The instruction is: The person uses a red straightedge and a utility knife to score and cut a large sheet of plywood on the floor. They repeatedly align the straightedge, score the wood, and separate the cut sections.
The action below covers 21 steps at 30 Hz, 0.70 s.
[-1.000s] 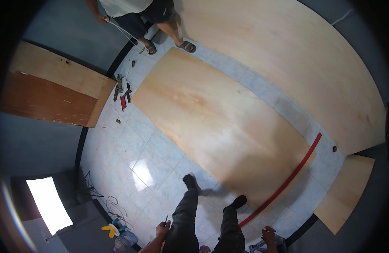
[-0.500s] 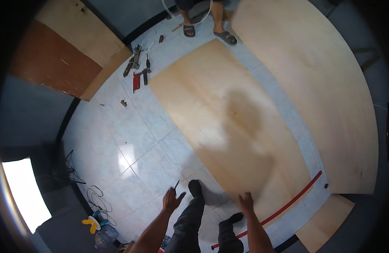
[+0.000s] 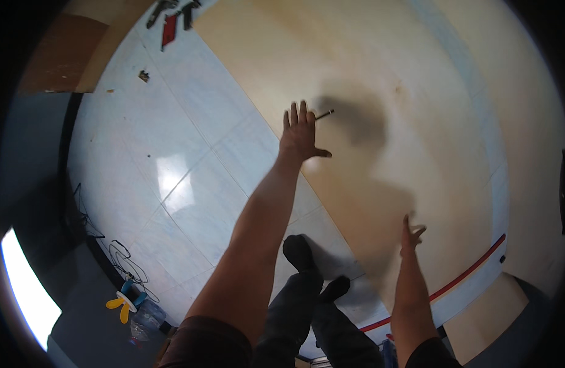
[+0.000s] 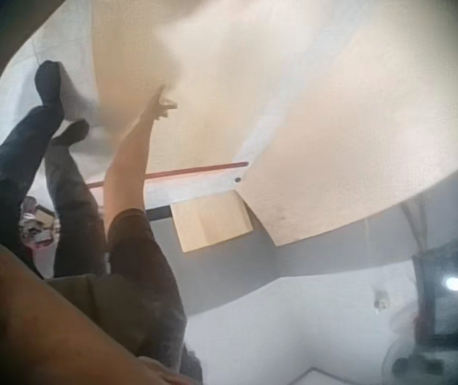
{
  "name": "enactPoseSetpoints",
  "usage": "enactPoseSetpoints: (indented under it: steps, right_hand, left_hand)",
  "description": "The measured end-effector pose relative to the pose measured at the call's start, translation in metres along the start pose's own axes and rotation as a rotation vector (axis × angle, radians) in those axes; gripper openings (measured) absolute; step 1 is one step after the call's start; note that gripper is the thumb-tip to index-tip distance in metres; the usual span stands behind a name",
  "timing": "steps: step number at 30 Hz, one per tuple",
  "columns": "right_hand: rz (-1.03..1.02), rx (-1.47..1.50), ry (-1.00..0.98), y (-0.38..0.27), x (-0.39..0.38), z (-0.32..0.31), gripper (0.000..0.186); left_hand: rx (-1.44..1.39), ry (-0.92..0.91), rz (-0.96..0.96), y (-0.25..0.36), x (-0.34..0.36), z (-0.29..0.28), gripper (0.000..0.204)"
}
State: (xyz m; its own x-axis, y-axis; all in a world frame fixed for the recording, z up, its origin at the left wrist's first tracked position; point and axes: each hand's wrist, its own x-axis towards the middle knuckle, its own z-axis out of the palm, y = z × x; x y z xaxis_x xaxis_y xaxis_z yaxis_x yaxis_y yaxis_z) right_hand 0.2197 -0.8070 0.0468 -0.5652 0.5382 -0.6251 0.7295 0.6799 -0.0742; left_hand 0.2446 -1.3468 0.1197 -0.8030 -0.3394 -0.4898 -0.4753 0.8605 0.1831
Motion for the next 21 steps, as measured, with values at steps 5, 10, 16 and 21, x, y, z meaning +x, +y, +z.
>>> enactPoseSetpoints:
  steps: [5, 10, 16, 21]
  right_hand:
    - [0.051, 0.071, 0.073, -0.045, 0.018, 0.021, 0.155]
    - [-0.024, 0.102, 0.124, -0.036, 0.033, 0.018, 0.160]
    - [0.032, 0.010, 0.100, -0.082, 0.010, 0.027, 0.163]
    - [0.090, -0.138, 0.114, -0.107, 0.002, 0.036, 0.164]
  left_hand:
    - [-0.005, 0.000, -0.010, -0.006, 0.028, 0.037, 0.127]
    - [0.006, 0.013, 0.020, -0.007, 0.038, 0.042, 0.124]
    - [0.151, 0.058, 0.014, -0.019, 0.043, 0.050, 0.135]
    - [0.122, 0.046, -0.030, -0.031, 0.043, 0.038, 0.125]
